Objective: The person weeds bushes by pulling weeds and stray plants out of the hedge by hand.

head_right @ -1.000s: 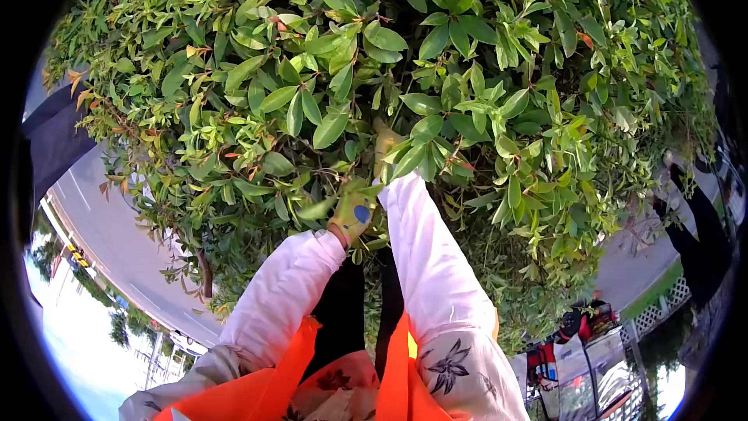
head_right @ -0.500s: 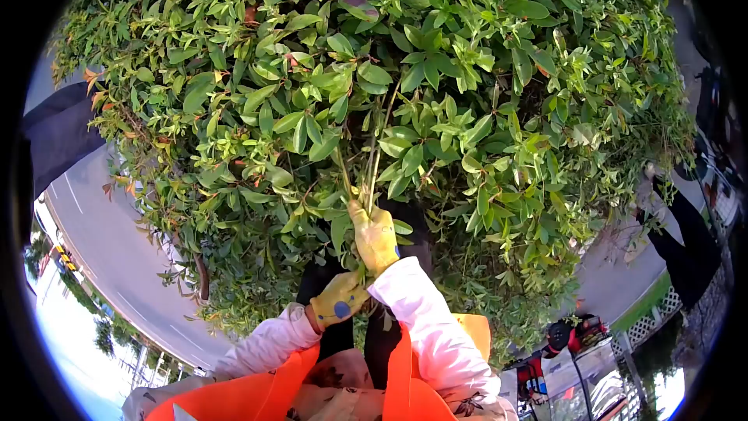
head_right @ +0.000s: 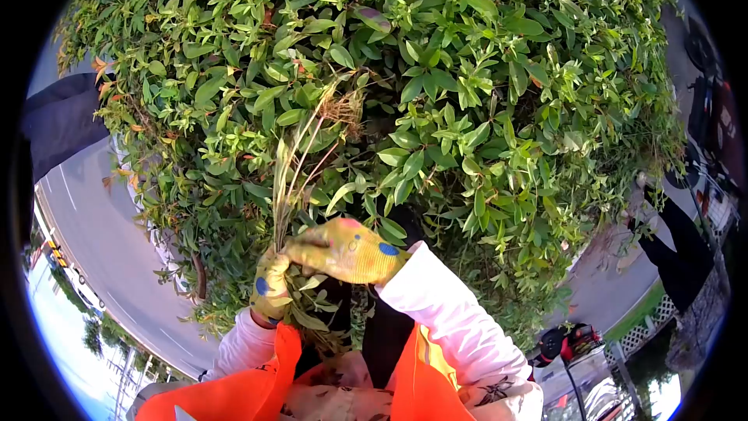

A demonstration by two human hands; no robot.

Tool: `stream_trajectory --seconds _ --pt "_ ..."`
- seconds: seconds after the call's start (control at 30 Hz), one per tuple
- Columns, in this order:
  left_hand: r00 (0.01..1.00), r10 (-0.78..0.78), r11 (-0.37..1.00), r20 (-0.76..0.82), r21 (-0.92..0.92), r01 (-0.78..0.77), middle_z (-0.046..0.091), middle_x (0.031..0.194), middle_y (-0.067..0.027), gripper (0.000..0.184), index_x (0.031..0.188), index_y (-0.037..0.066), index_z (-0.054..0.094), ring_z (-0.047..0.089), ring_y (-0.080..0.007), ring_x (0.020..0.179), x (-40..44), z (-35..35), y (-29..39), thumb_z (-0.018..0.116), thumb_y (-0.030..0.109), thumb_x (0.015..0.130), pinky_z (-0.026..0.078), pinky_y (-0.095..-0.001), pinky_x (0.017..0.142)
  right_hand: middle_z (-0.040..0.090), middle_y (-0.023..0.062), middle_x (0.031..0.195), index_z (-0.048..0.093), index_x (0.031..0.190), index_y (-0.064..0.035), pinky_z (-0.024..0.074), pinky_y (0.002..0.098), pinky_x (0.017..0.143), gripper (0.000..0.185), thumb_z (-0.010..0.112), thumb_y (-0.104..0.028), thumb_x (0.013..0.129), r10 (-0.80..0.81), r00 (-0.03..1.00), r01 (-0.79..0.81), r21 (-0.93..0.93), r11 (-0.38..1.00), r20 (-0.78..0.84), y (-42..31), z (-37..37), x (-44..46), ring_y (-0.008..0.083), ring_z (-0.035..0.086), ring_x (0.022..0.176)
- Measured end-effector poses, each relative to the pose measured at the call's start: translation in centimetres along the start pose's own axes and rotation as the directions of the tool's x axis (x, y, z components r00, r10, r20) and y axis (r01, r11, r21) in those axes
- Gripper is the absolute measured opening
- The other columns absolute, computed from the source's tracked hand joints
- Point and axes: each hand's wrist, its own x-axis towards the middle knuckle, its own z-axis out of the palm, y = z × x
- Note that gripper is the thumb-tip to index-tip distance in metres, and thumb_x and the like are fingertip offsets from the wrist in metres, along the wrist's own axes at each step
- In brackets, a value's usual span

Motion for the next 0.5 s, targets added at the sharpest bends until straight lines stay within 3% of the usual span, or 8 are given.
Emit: stream_trajectory --seconds 0.03,0.07,0.1,0.13,0.2,0.4,0.43,0.5 --pt "0.975 0.126 0.967 -0.181 0.241 -0.081 0.048 0.066 -0.0015 0.019 0.096 0.006 0.054 0.051 -0.0134 0.063 -0.7 -0.7 -0.1 0.061 0.022 0.088 0.048 -0.0275 0.062 0.065 0.0204 0.086 0.063 0.104 -0.0005 0.0516 0.0334 0.067 0.031 0.057 -0.026 0.087 -0.015 0.986 0.045 0.176 0.983 -0.167 -0.6 -2.4 1.1 0.0285 0.066 0.076" --pt "0.992 0.090 0.993 0.090 -0.086 -0.083 0.041 0.059 0.0003 0.021 0.096 0.005 0.052 0.044 -0.0117 0.051 -1.3 -2.4 0.2 0.060 0.023 0.089 0.043 -0.0274 0.050 0.065 0.0135 0.075 0.063 0.100 -0.0003 0.0510 0.0315 0.063 0.028 0.057 -0.025 0.088 -0.350 0.795 0.155 -0.393 0.907 -0.496 0.0 -4.6 3.5 0.0203 0.065 0.069" --pt "0.984 0.176 0.977 -0.025 0.128 -0.172 0.038 0.056 0.0010 0.022 0.096 0.004 0.052 0.040 -0.0107 0.046 -2.6 -1.6 0.7 0.059 0.024 0.090 0.039 -0.0267 0.045 0.065 0.0129 0.077 0.062 0.104 -0.0028 0.0509 0.0321 0.062 0.028 0.055 -0.024 0.089 -0.565 0.672 -0.069 -0.800 0.596 -0.478 1.1 -7.6 5.9 0.0215 0.065 0.068" --pt "0.952 0.280 0.910 -0.121 0.348 -0.224 0.035 0.053 0.0017 0.023 0.096 0.003 0.051 0.035 -0.0098 0.041 -4.2 -0.6 1.4 0.059 0.024 0.090 0.035 -0.0260 0.040 0.067 0.0118 0.088 0.062 0.107 -0.0058 0.0516 0.0328 0.065 0.026 0.055 -0.021 0.087 -0.460 0.738 -0.366 -0.865 0.342 -0.494 0.7 -10.1 7.8 0.0234 0.066 0.077" --pt "0.862 0.500 0.807 -0.084 0.406 -0.429 0.032 0.049 0.0027 0.023 0.096 0.002 0.051 0.030 -0.0091 0.037 -5.7 -1.2 2.1 0.055 0.025 0.093 0.029 -0.0252 0.035 0.067 0.0117 0.092 0.063 0.105 -0.0070 0.0514 0.0342 0.069 0.025 0.055 -0.021 0.087 -0.301 0.773 -0.538 -0.829 0.154 -0.558 2.3 -14.1 9.1 0.0246 0.066 0.081" --pt "0.747 0.646 0.735 -0.158 0.392 -0.553 0.025 0.049 0.0052 0.021 0.088 0.008 0.046 0.026 -0.0072 0.039 -4.3 -1.7 4.2 0.048 0.027 0.096 0.030 -0.0243 0.039 0.066 0.0118 0.105 0.065 0.103 -0.0092 0.0507 0.0403 0.081 0.025 0.054 -0.023 0.085 0.184 0.646 -0.762 -0.618 0.190 -0.740 10.6 -20.7 6.6 0.0300 0.063 0.097" --pt "0.754 0.622 0.769 -0.212 0.350 -0.536 0.024 0.050 0.0054 0.021 0.089 0.008 0.046 0.026 -0.0070 0.040 -3.8 -1.7 3.7 0.048 0.028 0.096 0.030 -0.0240 0.040 0.065 0.0152 0.103 0.063 0.103 -0.0072 0.0505 0.0416 0.081 0.027 0.051 -0.025 0.087 0.142 0.578 -0.795 -0.515 0.321 -0.804 13.2 -21.5 6.7 0.0331 0.062 0.096" --pt "0.834 0.511 0.844 -0.210 0.305 -0.441 0.024 0.051 0.0052 0.021 0.092 0.008 0.046 0.027 -0.0071 0.042 -2.5 -1.7 2.4 0.049 0.029 0.096 0.030 -0.0238 0.041 0.065 0.0164 0.101 0.063 0.103 -0.0079 0.0504 0.0420 0.081 0.027 0.049 -0.025 0.087 0.082 0.630 -0.756 -0.586 0.291 -0.772 14.5 -21.4 6.6 0.0338 0.062 0.094"
